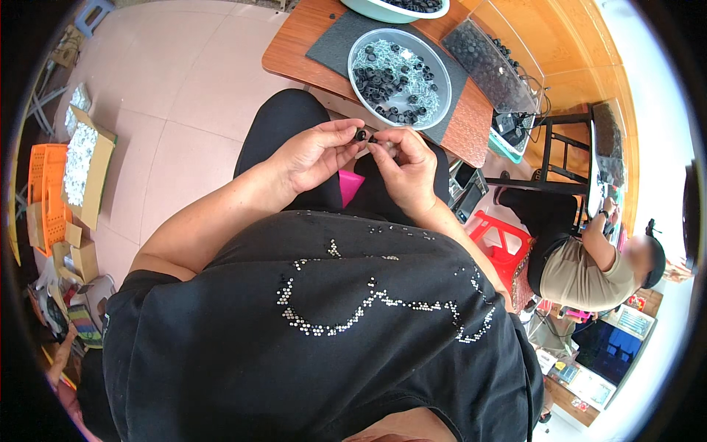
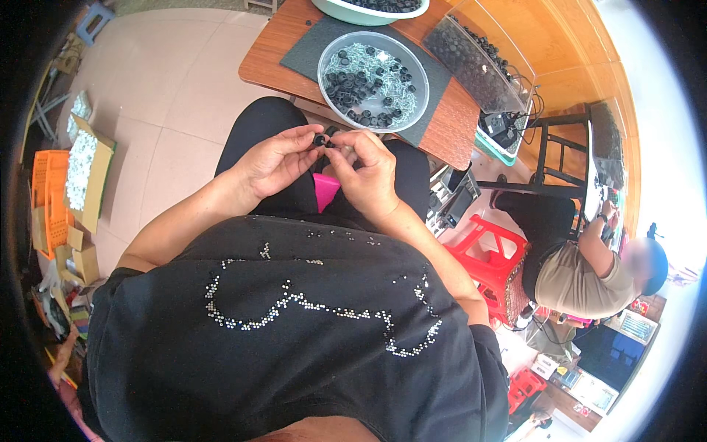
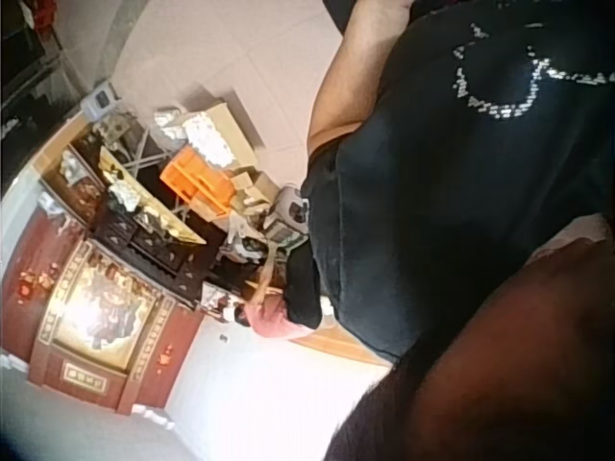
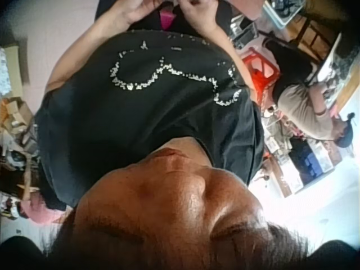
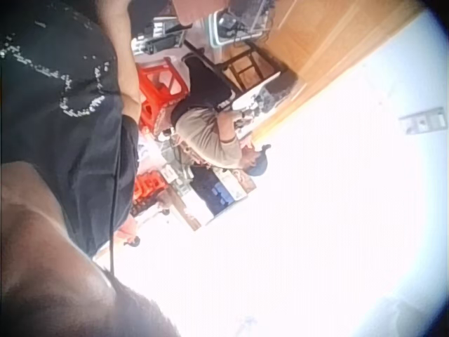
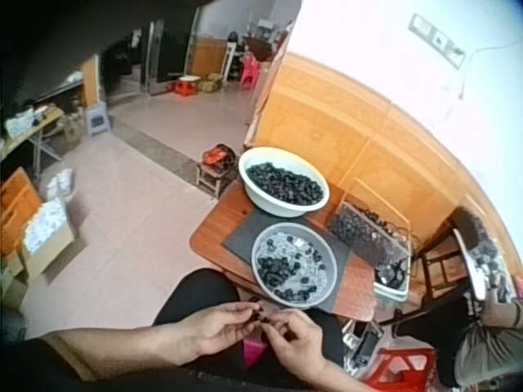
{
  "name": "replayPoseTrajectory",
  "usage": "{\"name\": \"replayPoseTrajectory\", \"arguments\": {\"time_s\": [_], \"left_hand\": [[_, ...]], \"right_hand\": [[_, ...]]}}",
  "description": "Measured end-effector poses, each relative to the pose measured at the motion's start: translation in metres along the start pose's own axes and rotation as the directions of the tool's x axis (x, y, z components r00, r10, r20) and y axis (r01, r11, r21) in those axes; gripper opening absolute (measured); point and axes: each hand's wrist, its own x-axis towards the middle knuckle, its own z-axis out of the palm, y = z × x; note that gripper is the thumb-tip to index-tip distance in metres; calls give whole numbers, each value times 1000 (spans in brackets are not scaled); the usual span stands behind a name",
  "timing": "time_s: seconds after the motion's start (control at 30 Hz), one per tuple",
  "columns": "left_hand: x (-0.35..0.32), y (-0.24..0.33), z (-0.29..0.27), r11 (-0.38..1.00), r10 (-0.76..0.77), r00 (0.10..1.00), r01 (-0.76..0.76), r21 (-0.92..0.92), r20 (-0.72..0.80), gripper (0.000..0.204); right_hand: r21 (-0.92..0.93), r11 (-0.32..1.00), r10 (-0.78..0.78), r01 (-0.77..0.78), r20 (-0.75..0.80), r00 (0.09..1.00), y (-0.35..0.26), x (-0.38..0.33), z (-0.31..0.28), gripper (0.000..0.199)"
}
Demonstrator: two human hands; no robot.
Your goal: The person assembles small hardware parts by picking up black plastic caps and metal pins from a shallow dish and inserting each pin into a cap by hand.
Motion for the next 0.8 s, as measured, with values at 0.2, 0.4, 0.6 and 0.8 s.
{"name": "replayPoseTrajectory", "arguments": {"time_s": [0.2, 0.4, 0.6, 0.8], "left_hand": [[-2, -2, 4, 998, 3, 1000, -3, 58, -2, 19], [-1, -2, 1, 994, 19, 1000, -21, 111, 21, 21], [0, -3, 2, 988, 40, 999, -44, 145, 30, 20], [1, -4, 0, 986, 36, 999, -41, 163, 32, 19]], "right_hand": [[-84, 988, -130, 126, -42, 991, -1, 5, 4, 18], [-114, 991, -78, 77, -4, 997, 5, 0, 5, 20], [202, 973, 106, -109, 26, 994, 1, 0, 6, 28], [260, 953, 132, -154, 98, 986, 0, 2, 2, 29]]}}
